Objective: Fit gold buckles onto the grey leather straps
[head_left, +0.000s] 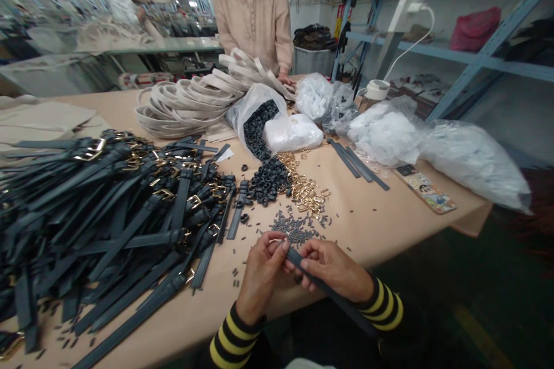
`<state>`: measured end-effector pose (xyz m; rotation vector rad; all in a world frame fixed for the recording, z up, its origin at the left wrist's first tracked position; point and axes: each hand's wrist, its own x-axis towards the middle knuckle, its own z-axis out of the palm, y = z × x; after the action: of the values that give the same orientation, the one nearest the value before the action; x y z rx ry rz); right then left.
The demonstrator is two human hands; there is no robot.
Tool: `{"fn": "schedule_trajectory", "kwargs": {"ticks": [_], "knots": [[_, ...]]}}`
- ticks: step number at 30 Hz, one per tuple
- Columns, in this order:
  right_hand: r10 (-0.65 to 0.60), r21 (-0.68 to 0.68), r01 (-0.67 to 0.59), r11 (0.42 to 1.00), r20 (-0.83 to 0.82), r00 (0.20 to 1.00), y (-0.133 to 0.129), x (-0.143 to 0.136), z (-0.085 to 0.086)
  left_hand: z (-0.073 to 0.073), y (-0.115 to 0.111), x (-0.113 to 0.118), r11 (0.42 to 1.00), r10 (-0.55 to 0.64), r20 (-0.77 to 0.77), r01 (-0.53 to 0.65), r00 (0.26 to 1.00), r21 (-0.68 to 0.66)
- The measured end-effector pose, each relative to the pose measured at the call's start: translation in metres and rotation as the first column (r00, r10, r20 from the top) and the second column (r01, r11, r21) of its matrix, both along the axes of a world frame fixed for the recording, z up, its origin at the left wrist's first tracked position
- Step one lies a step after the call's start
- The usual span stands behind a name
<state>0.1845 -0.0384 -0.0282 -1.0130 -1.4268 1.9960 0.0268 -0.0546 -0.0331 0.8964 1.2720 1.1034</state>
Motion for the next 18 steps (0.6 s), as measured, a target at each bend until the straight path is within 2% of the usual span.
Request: {"fn": "schedule_trajectory", "kwargs": {"ticks": [2,4,6,7,9,12,15,18], "knots": [[-0.036,0.013,0.036,0.999,0.001,0.999,-0.002,-0.006,-0.003,-0.004,-0.004,0.005,0.992,0.078,-0.157,-0.061,0.985,0.112],[-0.058,0.049,0.057,0.997,0.004,0.998,-0.004,-0.009,-0.003,-0.007,-0.009,0.011,0.949,0.227,-0.362,-0.123,0.904,0.289],[-0.075,0.076,0.075,0.994,-0.001,0.997,-0.004,-0.01,-0.003,-0.008,-0.014,0.015,0.91,0.279,-0.495,-0.062,0.823,0.41],[-0.081,0.083,0.081,0.993,-0.005,0.997,-0.003,-0.01,-0.003,-0.008,-0.016,0.017,0.911,0.248,-0.528,-0.01,0.812,0.413],[-0.082,0.092,0.082,0.992,-0.006,0.997,-0.002,-0.01,-0.003,-0.006,-0.019,0.018,0.937,0.106,-0.541,0.098,0.834,0.334],[-0.069,0.106,0.069,0.992,-0.003,0.998,0.0,-0.01,-0.004,-0.003,-0.019,0.014,0.966,-0.057,-0.5,0.175,0.864,0.192],[-0.064,0.103,0.065,0.993,-0.014,0.998,0.001,-0.013,-0.004,-0.003,-0.016,0.011,0.97,-0.072,-0.553,0.187,0.83,0.153],[-0.034,0.089,0.033,0.996,0.003,0.999,0.003,-0.016,-0.008,-0.007,-0.012,0.007,0.961,-0.002,-0.704,0.195,0.71,0.194]]}}
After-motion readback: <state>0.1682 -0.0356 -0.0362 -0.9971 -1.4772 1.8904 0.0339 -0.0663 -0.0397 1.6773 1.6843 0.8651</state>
